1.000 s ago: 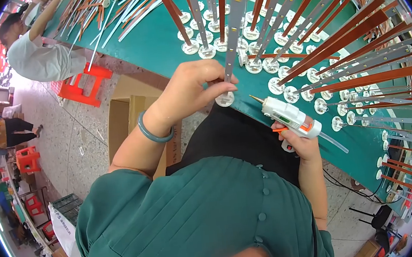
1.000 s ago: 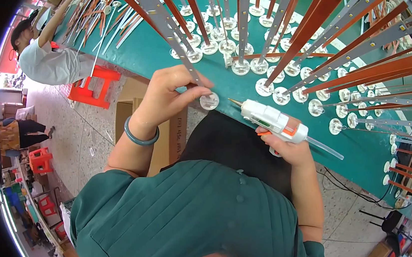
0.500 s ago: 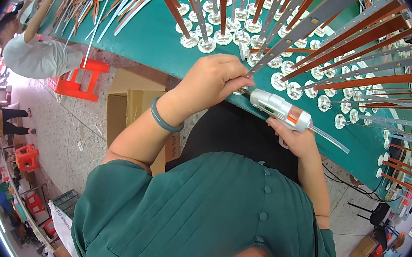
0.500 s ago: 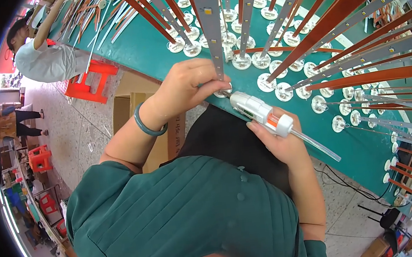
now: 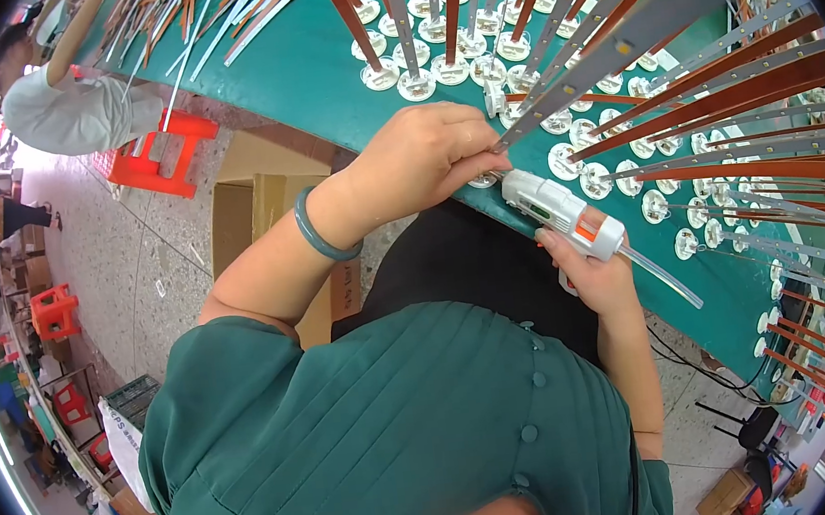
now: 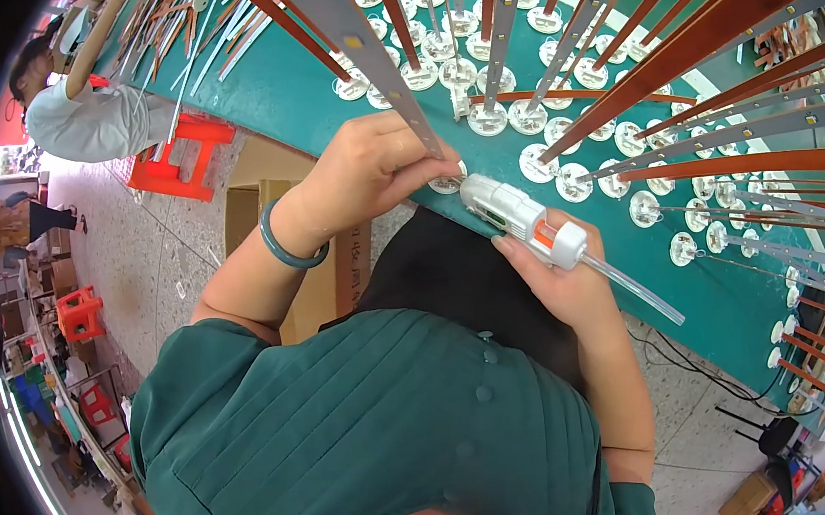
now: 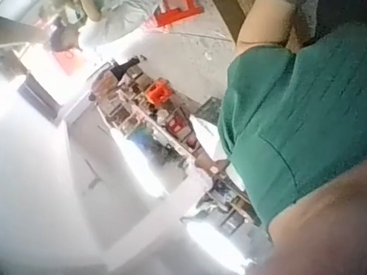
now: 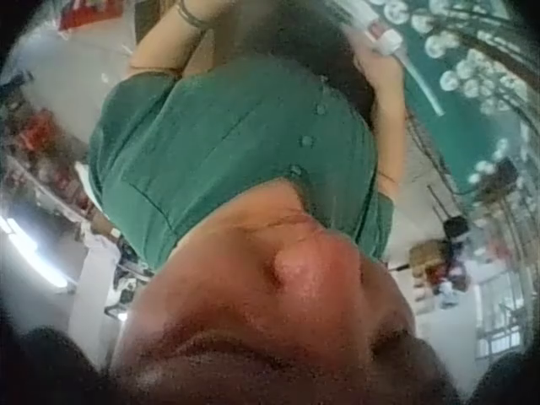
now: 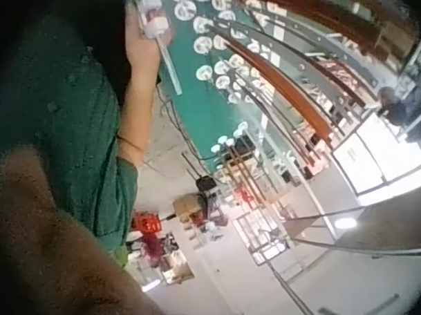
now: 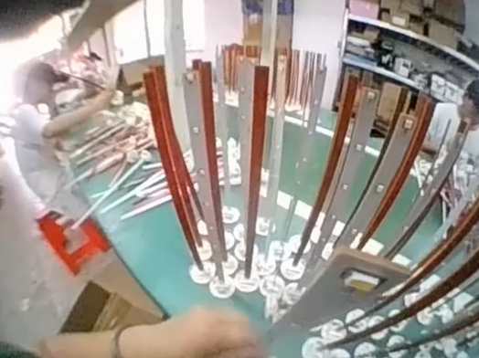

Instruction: The recorder uses a hot glue gun to attach small circular components to the ends of long rods as part of a factory assembly line.

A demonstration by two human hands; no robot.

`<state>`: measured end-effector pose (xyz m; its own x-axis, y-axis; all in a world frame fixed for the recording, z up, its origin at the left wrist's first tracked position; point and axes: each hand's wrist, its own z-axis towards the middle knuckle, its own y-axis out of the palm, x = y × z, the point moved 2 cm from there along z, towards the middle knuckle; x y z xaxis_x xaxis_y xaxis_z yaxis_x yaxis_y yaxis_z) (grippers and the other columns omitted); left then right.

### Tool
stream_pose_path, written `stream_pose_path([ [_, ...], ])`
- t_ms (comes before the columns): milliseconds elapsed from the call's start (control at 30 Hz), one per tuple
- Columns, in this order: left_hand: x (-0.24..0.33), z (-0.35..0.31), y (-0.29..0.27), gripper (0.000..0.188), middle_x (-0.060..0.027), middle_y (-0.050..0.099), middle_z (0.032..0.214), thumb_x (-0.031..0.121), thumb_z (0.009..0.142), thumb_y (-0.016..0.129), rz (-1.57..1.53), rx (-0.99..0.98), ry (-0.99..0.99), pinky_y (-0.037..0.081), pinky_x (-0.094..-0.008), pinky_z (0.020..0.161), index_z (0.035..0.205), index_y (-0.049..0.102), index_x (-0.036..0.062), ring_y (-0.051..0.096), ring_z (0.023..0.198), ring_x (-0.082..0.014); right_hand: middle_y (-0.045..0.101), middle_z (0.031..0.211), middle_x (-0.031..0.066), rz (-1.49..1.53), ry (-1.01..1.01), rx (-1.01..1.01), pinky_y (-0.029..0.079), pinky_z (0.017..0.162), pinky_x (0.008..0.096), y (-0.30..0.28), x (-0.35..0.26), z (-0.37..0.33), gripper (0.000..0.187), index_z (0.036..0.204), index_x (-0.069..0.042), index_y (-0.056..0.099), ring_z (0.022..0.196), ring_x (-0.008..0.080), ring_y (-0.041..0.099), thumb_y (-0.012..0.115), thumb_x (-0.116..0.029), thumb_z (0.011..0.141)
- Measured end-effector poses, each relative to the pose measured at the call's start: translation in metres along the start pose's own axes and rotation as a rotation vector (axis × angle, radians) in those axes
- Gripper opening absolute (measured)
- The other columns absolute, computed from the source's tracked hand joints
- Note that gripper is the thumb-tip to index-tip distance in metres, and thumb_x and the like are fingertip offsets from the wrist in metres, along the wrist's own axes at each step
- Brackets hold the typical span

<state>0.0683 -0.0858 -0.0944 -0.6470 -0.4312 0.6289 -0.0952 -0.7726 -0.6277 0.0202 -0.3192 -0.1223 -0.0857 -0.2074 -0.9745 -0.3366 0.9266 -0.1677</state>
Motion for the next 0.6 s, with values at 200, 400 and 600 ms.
stream_pose_path([
  [200, 0.0048, 0.0014, -0.0002, 0.015, -0.0092, 0.060, 0.074, 0.015, 0.081, 0.071, 0.003, -0.006, 0.045, 0.048, -0.0386, 0.061, 0.081, 0.062, 0.0033, 0.059, 0.070, -0.0302, 0.063, 0.071, -0.0002, -0.028, 0.015, 0.006, 0.041, 0.050, 0.0193, 0.0007, 0.0021, 0.0000, 0.025, 0.101, 0.001, 0.065, 0.057, 0.0035, 0.053, 0.073, -0.014, 0.083],
  [400, 0.0066, 0.0038, -0.0005, 0.015, -0.0093, 0.060, 0.075, 0.015, 0.081, 0.071, 0.036, -0.031, 0.041, 0.048, -0.0389, 0.062, 0.080, 0.062, 0.0032, 0.060, 0.071, -0.0306, 0.062, 0.070, -0.0004, -0.016, 0.028, 0.019, 0.041, 0.050, 0.0199, 0.0018, 0.0017, -0.0013, 0.026, 0.101, 0.001, 0.065, 0.057, 0.0039, 0.053, 0.073, -0.016, 0.083],
  [600, 0.0047, 0.0016, 0.0013, 0.016, -0.0099, 0.059, 0.074, 0.016, 0.081, 0.070, 0.041, -0.037, 0.021, 0.048, -0.0392, 0.062, 0.080, 0.062, 0.0028, 0.059, 0.071, -0.0309, 0.064, 0.075, 0.0016, 0.015, 0.113, 0.013, 0.043, 0.057, 0.0223, 0.0011, -0.0054, -0.0011, 0.021, 0.097, 0.006, 0.065, 0.066, 0.0040, 0.051, 0.071, -0.010, 0.084],
])
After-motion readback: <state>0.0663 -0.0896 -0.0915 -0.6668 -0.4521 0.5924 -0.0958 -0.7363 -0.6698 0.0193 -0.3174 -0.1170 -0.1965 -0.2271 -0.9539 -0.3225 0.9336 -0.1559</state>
